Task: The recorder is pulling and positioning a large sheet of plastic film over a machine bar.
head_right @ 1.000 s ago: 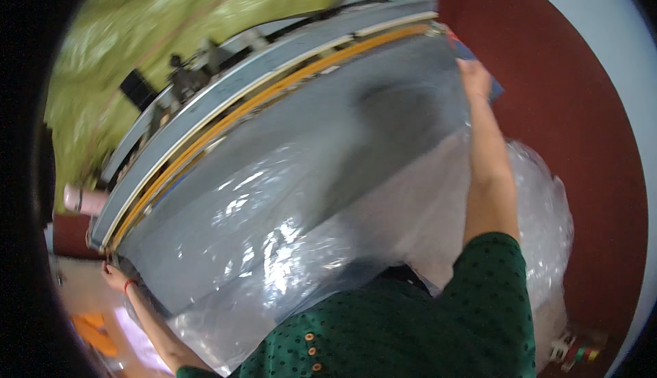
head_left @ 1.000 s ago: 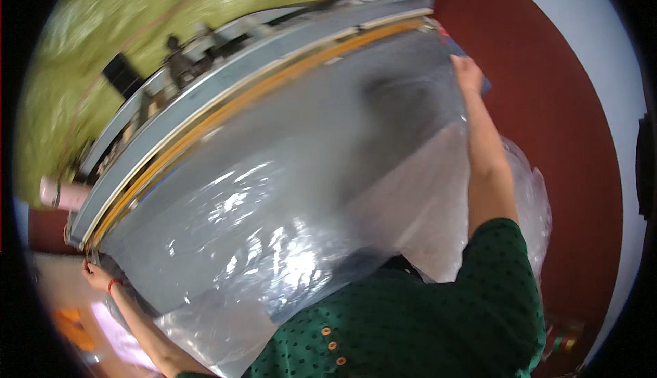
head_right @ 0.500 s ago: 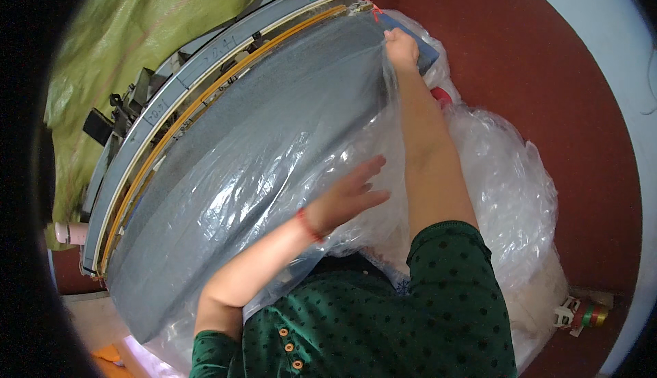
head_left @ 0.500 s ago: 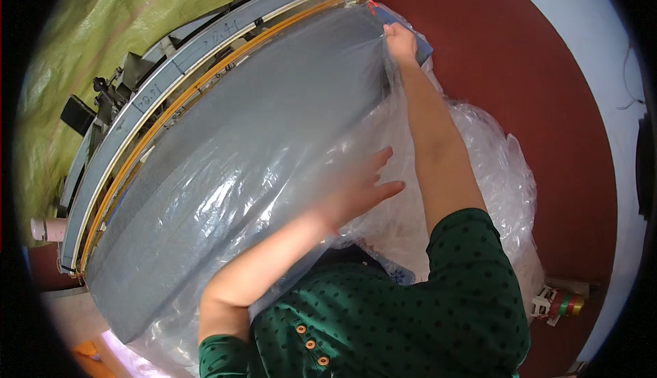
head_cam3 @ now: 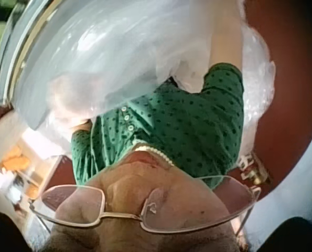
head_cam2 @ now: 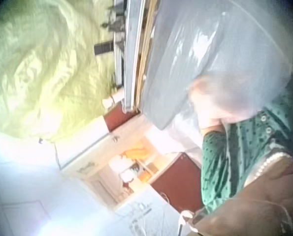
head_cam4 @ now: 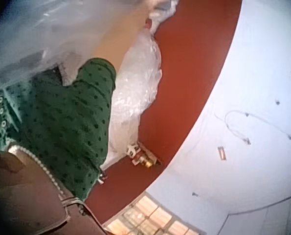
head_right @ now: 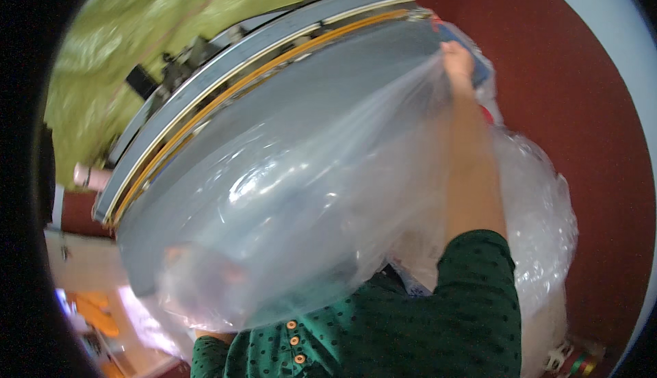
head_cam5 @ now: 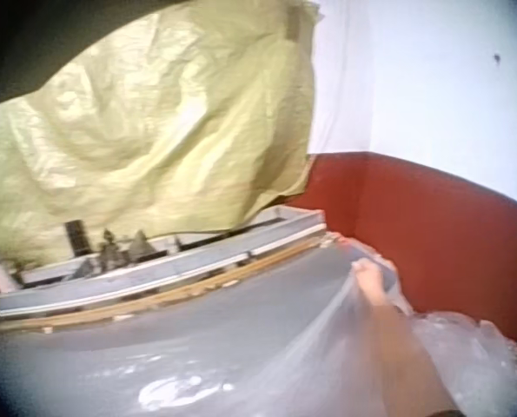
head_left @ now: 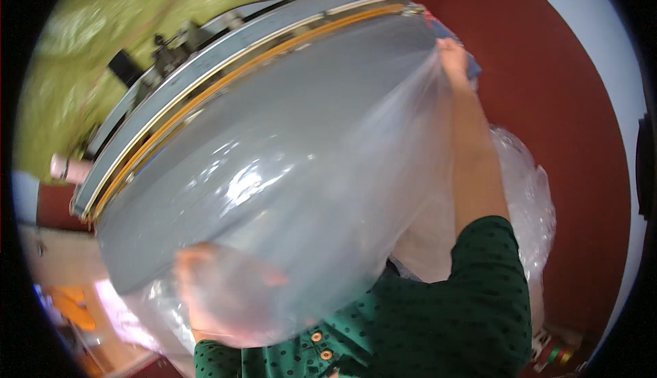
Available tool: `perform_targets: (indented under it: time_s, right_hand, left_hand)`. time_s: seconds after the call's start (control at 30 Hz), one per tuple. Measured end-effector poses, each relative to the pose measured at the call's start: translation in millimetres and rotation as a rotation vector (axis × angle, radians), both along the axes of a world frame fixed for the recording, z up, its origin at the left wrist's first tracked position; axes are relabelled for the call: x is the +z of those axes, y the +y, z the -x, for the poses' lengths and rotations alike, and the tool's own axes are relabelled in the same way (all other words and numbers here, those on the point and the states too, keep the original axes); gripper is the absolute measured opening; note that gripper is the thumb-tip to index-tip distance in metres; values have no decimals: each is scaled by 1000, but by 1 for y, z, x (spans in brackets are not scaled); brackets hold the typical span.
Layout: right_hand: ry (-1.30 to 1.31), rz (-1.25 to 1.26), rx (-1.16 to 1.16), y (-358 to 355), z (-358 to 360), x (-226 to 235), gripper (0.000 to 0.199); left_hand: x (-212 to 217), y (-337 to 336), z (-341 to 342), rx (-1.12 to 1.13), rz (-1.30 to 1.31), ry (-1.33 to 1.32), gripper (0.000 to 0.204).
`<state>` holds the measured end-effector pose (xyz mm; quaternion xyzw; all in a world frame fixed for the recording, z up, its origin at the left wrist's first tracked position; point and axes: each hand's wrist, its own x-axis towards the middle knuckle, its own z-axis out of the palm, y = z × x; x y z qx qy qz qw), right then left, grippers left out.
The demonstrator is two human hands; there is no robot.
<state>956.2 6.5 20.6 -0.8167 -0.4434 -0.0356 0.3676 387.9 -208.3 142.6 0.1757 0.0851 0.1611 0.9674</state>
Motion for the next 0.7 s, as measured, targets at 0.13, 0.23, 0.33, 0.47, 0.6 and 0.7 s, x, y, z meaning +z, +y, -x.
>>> perform_targets:
  time_s: [0.13, 0.23, 0.33, 0.47, 0.6, 0.7]
  right_hand:
    - [-81, -39, 7, -11, -5, 5, 28]
    - [-108, -134, 78, -6, -23, -10, 27]
    - [-172, -28, 32, 1, -22, -8, 27]
    - [-173, 14, 7, 8, -12, -13, 31]
    - [-219, 35, -40, 10, -43, -25, 38]
    - [-244, 123, -57, 1, -24, -12, 41]
  left_hand:
    - [-40, -68, 109, 417, -99, 199, 35]
    - [-61, -106, 142, 724, -159, 363, 36]
    - [-91, -89, 113, 1012, -217, 498, 37]
    - [-130, -77, 85, 1357, -284, 694, 39]
    - [-134, -66, 206, 1805, 36, 1104, 38]
    - [-28, -64, 302, 2034, -119, 782, 25]
